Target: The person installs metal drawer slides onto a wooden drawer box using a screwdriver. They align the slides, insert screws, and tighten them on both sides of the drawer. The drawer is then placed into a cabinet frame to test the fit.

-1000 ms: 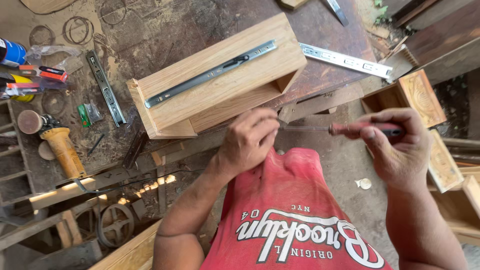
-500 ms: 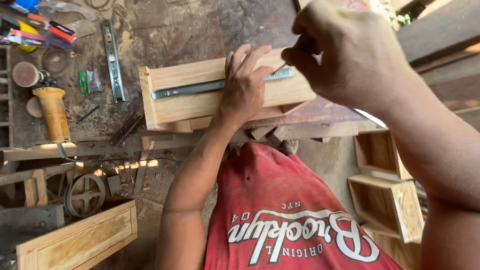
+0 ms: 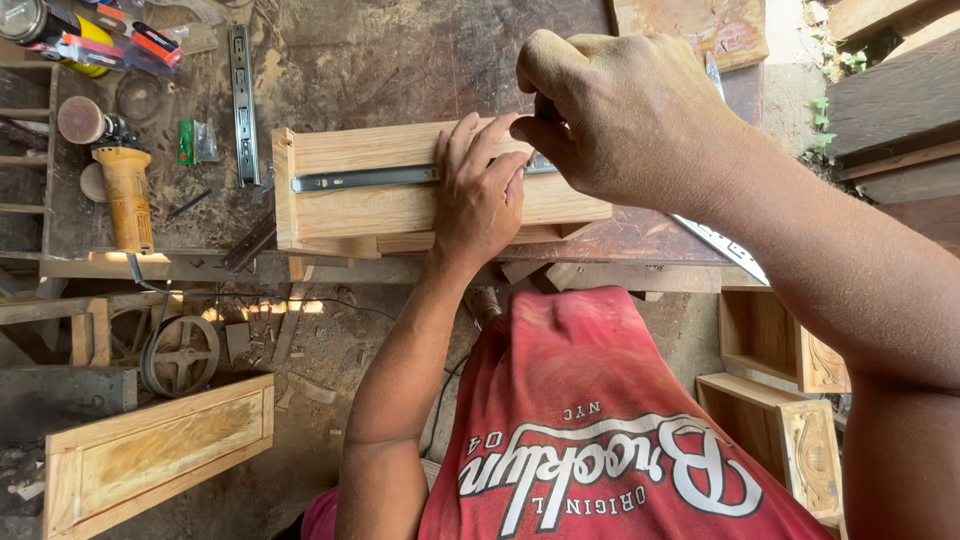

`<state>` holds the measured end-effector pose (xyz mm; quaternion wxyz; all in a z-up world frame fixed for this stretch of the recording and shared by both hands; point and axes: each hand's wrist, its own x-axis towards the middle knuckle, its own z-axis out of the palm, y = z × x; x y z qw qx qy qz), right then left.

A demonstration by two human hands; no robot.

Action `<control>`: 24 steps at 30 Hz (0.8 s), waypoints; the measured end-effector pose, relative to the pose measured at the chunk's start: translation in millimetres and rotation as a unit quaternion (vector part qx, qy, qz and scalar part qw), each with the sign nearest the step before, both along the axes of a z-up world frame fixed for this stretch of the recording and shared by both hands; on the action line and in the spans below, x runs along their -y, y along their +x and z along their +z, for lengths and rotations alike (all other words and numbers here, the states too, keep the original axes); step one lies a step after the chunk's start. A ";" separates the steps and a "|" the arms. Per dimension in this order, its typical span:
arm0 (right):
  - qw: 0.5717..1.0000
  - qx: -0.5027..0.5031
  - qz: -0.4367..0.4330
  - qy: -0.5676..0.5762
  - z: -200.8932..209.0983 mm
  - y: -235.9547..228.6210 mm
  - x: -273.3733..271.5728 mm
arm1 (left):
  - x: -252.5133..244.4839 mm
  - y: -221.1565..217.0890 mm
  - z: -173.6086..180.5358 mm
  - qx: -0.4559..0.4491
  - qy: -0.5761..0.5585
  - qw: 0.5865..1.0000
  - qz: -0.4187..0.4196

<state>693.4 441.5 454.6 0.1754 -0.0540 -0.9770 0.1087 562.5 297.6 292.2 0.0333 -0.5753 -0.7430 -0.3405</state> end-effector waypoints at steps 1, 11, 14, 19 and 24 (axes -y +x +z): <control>1.000 -0.004 0.004 -0.001 0.8 0.1 -1.1 | -1.1 -0.3 0.1 0.001 -0.004 1.000 0.000; 1.000 -0.003 0.002 -0.015 4.0 -2.9 1.2 | 0.9 -2.1 -4.6 -0.002 -0.011 1.000 -0.002; 1.000 0.001 0.002 -0.017 3.8 -2.6 0.9 | 1.1 -2.0 -4.2 -0.004 -0.009 1.000 -0.003; 1.000 0.003 0.010 -0.015 3.3 -1.9 -1.3 | 0.6 -0.9 -2.3 0.000 -0.002 1.000 -0.004; 1.000 0.001 0.012 -0.015 1.8 -3.4 -0.3 | 2.3 -1.1 -3.3 0.003 -0.003 1.000 -0.008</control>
